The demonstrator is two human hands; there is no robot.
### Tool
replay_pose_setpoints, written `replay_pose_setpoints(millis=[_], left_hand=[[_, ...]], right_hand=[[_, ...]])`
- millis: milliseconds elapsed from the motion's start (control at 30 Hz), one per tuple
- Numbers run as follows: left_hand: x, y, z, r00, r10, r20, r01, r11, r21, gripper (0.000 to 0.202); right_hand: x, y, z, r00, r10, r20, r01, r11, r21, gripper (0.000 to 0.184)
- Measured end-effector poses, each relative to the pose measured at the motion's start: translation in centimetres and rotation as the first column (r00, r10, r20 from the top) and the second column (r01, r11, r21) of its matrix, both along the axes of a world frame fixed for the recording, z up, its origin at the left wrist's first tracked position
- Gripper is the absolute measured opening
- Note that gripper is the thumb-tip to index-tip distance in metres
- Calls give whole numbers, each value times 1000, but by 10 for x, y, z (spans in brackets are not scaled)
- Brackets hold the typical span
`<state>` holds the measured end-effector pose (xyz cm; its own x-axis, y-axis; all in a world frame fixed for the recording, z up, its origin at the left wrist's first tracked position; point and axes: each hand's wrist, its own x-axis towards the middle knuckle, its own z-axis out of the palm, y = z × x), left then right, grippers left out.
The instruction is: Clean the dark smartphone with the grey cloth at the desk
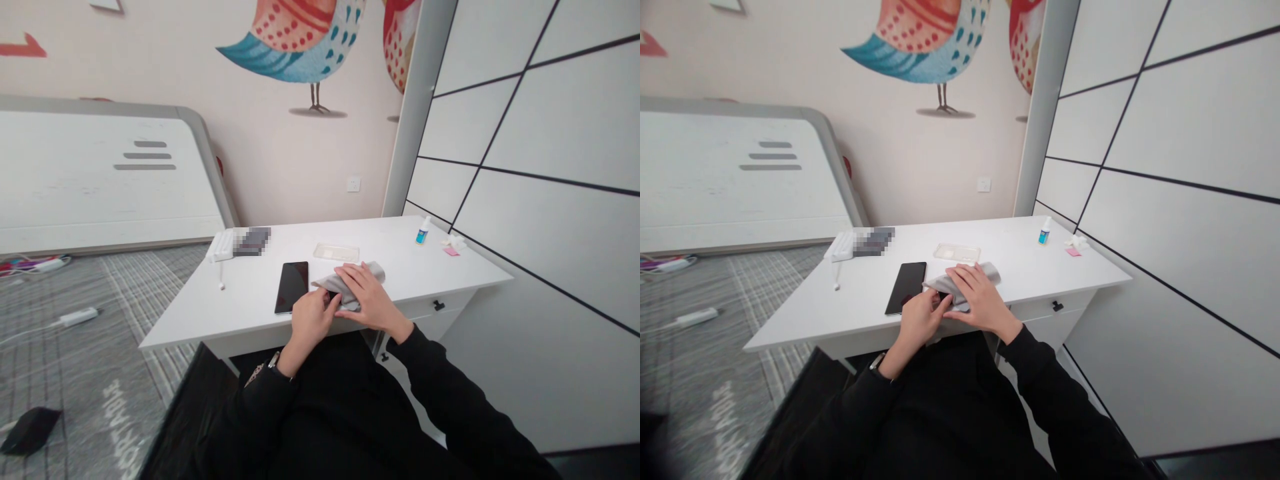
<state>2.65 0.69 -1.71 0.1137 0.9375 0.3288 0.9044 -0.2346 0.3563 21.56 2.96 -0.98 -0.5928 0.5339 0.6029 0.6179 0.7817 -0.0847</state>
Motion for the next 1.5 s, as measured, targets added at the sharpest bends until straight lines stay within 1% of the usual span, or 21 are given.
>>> replay_pose_setpoints(millis=[67, 133, 200, 267, 333, 400, 500, 567, 633, 700, 767, 800, 933, 1000, 1067, 1133, 1200, 1267, 1400, 1467, 1500], left_hand=[[-1, 0, -1, 1000, 6, -21, -6, 1000, -1, 37], [-1, -1, -1, 1000, -4, -18, 4, 1000, 8, 36], [-1, -2, 0, 1000, -25, -3, 25, 999, 20, 32], [0, -3, 1, 999, -33, -3, 33, 999, 27, 30], [1, -4, 1, 999, -18, -28, 19, 999, 33, 31], [2, -4, 0, 998, -2, -60, 4, 999, 38, 32], [1, -5, -2, 995, 5, -97, -2, 1000, 29, 33], [1, -5, -2, 995, 6, -104, -3, 1000, 24, 33], [1, -5, -1, 996, -1, -91, 4, 999, 32, 33], [2, -5, 0, 997, -5, -77, 8, 999, 41, 33], [3, -5, 0, 997, 5, -79, -2, 999, 42, 34], [2, -5, -1, 996, 10, -86, -6, 999, 42, 35], [1, -3, -6, 994, -1, -109, 6, 999, 49, 34], [0, -3, -7, 993, -6, -115, 11, 999, 49, 35], [1, -3, -6, 994, 1, -112, 5, 999, 51, 36], [2, -3, -5, 994, 12, -107, -6, 999, 54, 36], [3, -3, -4, 994, 22, -106, -16, 998, 54, 36], [3, -3, -4, 994, 21, -111, -15, 998, 54, 36], [0, -3, -5, 990, 10, -142, -7, 1000, 19, 28], [0, -4, -5, 988, 14, -152, -13, 1000, 6, 28], [0, -4, -4, 989, 14, -147, -13, 1000, 11, 30]], right_hand=[[-5, -3, 0, 999, 23, 24, -22, 1000, -7, 85], [0, 2, -1, 1000, 11, 9, -11, 1000, -13, 81], [9, 9, -3, 996, -67, -66, 66, 998, -20, 72], [16, 15, -6, 968, -185, -171, 183, 983, -30, 65], [15, 14, -9, 938, -253, -238, 253, 967, -31, 64], [5, 6, -10, 943, -229, -243, 232, 973, -17, 69], [-11, -7, -8, 977, -108, -184, 109, 994, -4, 77], [-14, -8, -6, 985, -68, -159, 67, 998, -12, 76], [-9, -2, -4, 975, -114, -192, 110, 993, -30, 68], [-4, 5, -4, 938, -220, -269, 214, 975, -52, 61], [-5, 7, -5, 899, -292, -327, 286, 956, -66, 60], [-8, 5, -5, 896, -292, -334, 288, 956, -62, 62], [-25, -8, -6, 956, -147, -254, 147, 989, -22, 71], [-23, -8, -6, 973, -110, -203, 108, 994, -21, 72], [-13, 0, -7, 961, -172, -215, 168, 985, -35, 68], [-3, 8, -8, 913, -294, -284, 288, 956, -63, 64], [-1, 10, -10, 871, -359, -335, 356, 932, -74, 63], [-10, 3, -12, 889, -322, -325, 324, 945, -50, 67], [-31, -14, -8, 964, -151, -219, 150, 988, -19, 74], [-27, -11, -7, 976, -119, -184, 118, 993, -15, 73], [-22, -7, -7, 972, -136, -190, 136, 991, -14, 70]])
